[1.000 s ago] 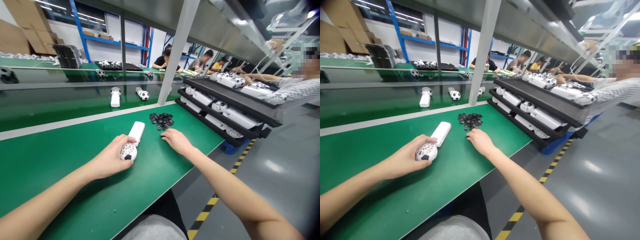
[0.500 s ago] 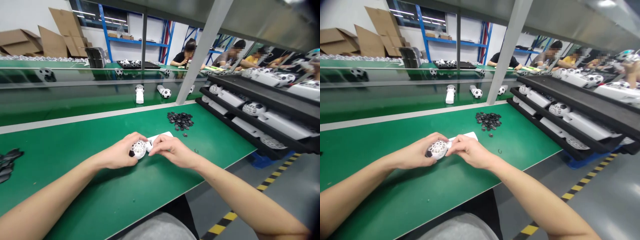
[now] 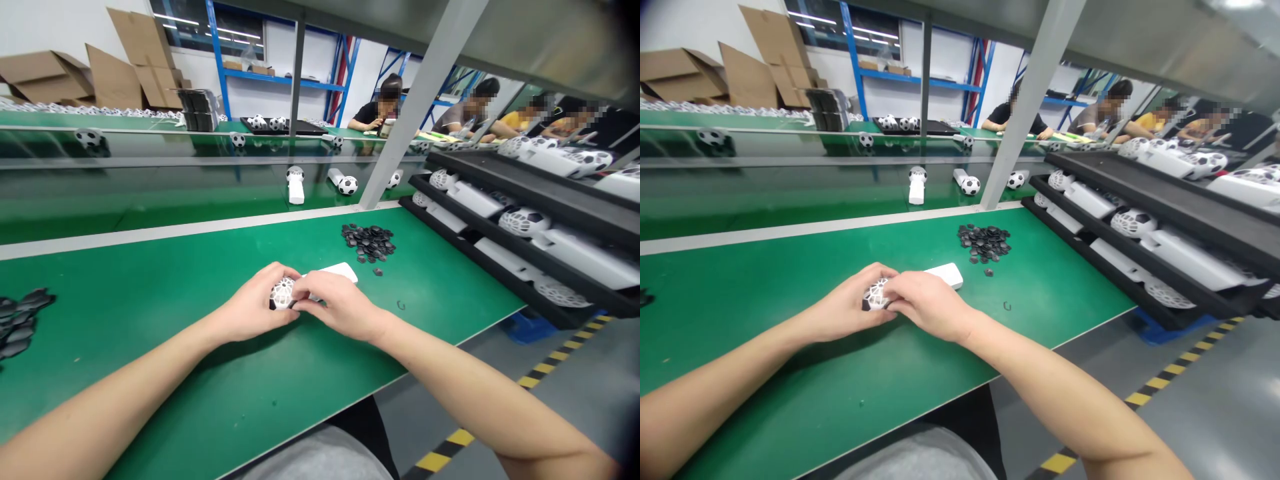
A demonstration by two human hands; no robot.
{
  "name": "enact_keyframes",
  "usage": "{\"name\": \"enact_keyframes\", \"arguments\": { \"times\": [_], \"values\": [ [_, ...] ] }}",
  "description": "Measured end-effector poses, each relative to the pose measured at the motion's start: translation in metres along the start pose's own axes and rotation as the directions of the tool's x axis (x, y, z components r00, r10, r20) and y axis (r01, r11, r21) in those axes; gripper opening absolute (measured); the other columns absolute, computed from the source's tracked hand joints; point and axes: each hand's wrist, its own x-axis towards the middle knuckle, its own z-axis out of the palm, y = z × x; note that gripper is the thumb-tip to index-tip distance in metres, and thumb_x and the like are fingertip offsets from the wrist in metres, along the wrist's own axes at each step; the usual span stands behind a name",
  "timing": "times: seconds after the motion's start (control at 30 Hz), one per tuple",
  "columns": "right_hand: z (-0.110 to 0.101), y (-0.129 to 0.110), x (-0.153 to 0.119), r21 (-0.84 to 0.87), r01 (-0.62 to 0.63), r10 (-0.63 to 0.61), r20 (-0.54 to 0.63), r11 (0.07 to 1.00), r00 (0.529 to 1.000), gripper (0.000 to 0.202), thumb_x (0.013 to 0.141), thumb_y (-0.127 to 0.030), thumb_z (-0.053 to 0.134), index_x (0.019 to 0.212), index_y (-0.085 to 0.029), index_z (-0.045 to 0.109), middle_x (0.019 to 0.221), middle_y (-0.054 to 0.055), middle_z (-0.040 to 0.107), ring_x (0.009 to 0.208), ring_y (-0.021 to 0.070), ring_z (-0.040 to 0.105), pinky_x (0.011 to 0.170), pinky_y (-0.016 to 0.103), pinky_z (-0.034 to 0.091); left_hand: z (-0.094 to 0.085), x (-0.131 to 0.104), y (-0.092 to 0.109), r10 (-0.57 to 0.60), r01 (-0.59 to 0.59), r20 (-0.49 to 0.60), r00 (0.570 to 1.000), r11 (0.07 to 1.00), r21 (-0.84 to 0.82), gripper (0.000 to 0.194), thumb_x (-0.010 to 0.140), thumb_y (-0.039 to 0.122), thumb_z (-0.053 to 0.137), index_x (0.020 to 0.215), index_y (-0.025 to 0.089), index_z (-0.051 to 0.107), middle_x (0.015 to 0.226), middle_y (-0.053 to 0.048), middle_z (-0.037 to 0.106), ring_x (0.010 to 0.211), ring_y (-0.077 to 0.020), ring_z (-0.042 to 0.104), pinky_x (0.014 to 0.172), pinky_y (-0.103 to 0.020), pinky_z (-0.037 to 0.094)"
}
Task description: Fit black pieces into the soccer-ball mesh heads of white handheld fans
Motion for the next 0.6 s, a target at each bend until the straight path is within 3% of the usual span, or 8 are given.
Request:
{"name": "enact_keyframes", "arguments": {
  "times": [0.1, 0.27, 0.43, 0.6],
  "values": [
    [0.0017, 0.0014, -0.0044, 0.057, -0.078, 0.079, -0.014, 0.995, 0.997, 0.004, 0.08, -0.02, 0.056, 0.078, -0.018, 0.058, 0.075, 0.002, 0.063, 0.072, 0.0131, 0.056, 0.066, 0.025, 0.044, 0.0005, 0.0001, 0.0002, -0.002, 0.002, -0.012, 1.0, 1.0, 0.009, 0.038, 0.069, 0.027, 0.057, 0.106, 0.021, 0.049, 0.106, -0.004, 0.051, 0.098, -0.0218, 0.049, 0.085, -0.035, 0.04],
    [0.006, 0.0048, -0.0092, 0.137, -0.001, 0.01, -0.07, 0.991, 0.997, 0.011, 0.083, -0.017, 0.051, 0.081, -0.019, 0.062, 0.082, 0.003, 0.064, 0.081, 0.0132, 0.057, 0.074, 0.026, 0.045, -0.0001, 0.001, 0.0014, 0.001, -0.001, -0.001, 1.0, 1.0, 0.019, 0.042, 0.065, 0.024, 0.06, 0.106, 0.021, 0.049, 0.106, -0.004, 0.051, 0.1, -0.0229, 0.048, 0.087, -0.035, 0.039],
    [0.0057, 0.0058, -0.0031, 0.186, -0.007, 0.013, -0.032, 0.982, 0.999, 0.007, 0.08, -0.015, 0.056, 0.077, -0.019, 0.061, 0.077, 0.001, 0.064, 0.077, 0.0132, 0.057, 0.073, 0.027, 0.044, -0.0007, -0.0001, 0.0008, -0.009, 0.009, 0.011, 1.0, 1.0, 0.011, 0.047, 0.064, 0.025, 0.061, 0.108, 0.021, 0.048, 0.108, -0.004, 0.05, 0.098, -0.0224, 0.049, 0.085, -0.034, 0.04],
    [0.0074, 0.0098, -0.0008, 0.283, -0.099, 0.114, -0.039, 0.954, 0.993, 0.004, 0.077, -0.018, 0.06, 0.073, -0.017, 0.059, 0.071, 0.0, 0.059, 0.069, 0.0113, 0.053, 0.066, 0.025, 0.043, -0.0001, 0.0004, 0.0025, -0.032, 0.032, -0.025, 0.999, 0.999, 0.007, 0.041, 0.067, 0.024, 0.057, 0.107, 0.02, 0.048, 0.105, -0.004, 0.051, 0.097, -0.0215, 0.049, 0.084, -0.034, 0.04]
  ]
}}
